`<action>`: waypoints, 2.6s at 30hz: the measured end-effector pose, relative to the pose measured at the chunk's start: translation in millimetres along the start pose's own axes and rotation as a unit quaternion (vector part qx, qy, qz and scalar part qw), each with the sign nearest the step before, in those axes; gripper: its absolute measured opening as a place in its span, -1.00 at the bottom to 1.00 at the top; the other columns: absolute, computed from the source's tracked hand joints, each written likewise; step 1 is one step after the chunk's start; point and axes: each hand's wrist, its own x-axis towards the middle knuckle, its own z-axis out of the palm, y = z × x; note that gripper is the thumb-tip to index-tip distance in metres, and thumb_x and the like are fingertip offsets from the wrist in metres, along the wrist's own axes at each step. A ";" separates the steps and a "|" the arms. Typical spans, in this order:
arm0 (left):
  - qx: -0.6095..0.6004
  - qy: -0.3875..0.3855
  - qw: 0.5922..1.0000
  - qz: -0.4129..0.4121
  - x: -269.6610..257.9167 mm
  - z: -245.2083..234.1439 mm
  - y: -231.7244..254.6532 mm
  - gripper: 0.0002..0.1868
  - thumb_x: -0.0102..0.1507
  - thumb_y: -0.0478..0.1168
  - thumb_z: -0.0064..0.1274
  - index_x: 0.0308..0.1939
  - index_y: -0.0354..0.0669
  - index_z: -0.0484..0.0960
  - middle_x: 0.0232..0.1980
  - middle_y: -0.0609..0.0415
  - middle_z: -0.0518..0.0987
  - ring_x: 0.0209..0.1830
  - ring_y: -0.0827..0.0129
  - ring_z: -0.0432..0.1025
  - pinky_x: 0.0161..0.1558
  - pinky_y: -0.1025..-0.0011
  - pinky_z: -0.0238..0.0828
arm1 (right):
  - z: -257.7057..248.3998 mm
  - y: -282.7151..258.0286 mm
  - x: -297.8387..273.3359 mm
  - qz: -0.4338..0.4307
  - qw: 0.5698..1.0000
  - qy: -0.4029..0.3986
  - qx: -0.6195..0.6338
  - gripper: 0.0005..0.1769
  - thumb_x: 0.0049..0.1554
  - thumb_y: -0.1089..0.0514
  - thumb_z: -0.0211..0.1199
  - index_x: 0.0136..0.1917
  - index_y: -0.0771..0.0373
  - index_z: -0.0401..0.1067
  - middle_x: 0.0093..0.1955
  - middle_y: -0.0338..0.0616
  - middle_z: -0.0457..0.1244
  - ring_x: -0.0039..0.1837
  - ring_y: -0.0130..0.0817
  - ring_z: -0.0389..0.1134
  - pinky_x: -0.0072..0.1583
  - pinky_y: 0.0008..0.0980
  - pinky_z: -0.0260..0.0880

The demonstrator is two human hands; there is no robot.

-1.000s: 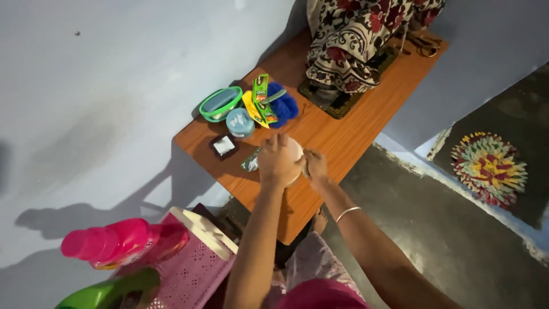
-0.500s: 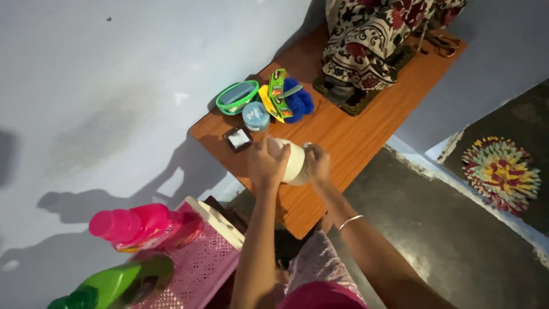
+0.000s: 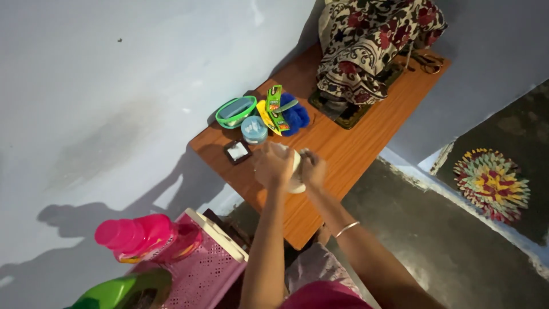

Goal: The person wipes a green detergent bottle with a cloth and places it into a pink plastic basket. Then, the person wipes a white jar with the same cloth and places it back on the wooden table.

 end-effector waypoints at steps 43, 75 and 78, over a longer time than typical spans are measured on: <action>-0.226 -0.096 0.960 0.131 -3.9 59.8 -22.6 -0.54 0.19 0.13 0.22 -0.07 -0.15 0.71 -0.04 -0.12 0.68 -0.01 0.01 0.56 0.03 0.17 0.48 | -44.3 23.5 31.5 0.081 0.980 -0.048 0.175 -0.62 0.23 0.10 0.05 -0.01 0.39 0.60 -0.33 -0.20 0.32 -0.37 -0.46 0.25 -0.36 -0.40 0.17; -0.148 0.123 0.977 -0.093 -26.2 59.2 20.7 -0.61 0.33 0.07 0.00 -0.01 -0.16 0.63 0.05 -0.08 0.64 0.07 -0.05 0.50 0.00 0.03 0.45 | -20.7 56.3 103.5 0.157 0.955 -0.193 0.165 -0.47 0.32 -0.18 0.02 -0.07 0.21 0.63 -0.42 -0.27 0.16 -0.44 -0.39 0.07 -0.38 -0.32 0.04; -0.168 0.153 0.966 -0.125 -28.4 67.5 22.3 -0.59 0.34 0.05 -0.04 0.05 -0.19 0.60 0.07 -0.14 0.62 0.07 -0.08 0.49 0.01 0.03 0.44 | -16.3 36.7 91.4 0.195 0.935 -0.194 0.224 -0.60 0.28 -0.12 0.08 -0.13 0.22 0.51 -0.35 -0.27 0.29 -0.34 -0.43 0.29 -0.31 -0.36 0.26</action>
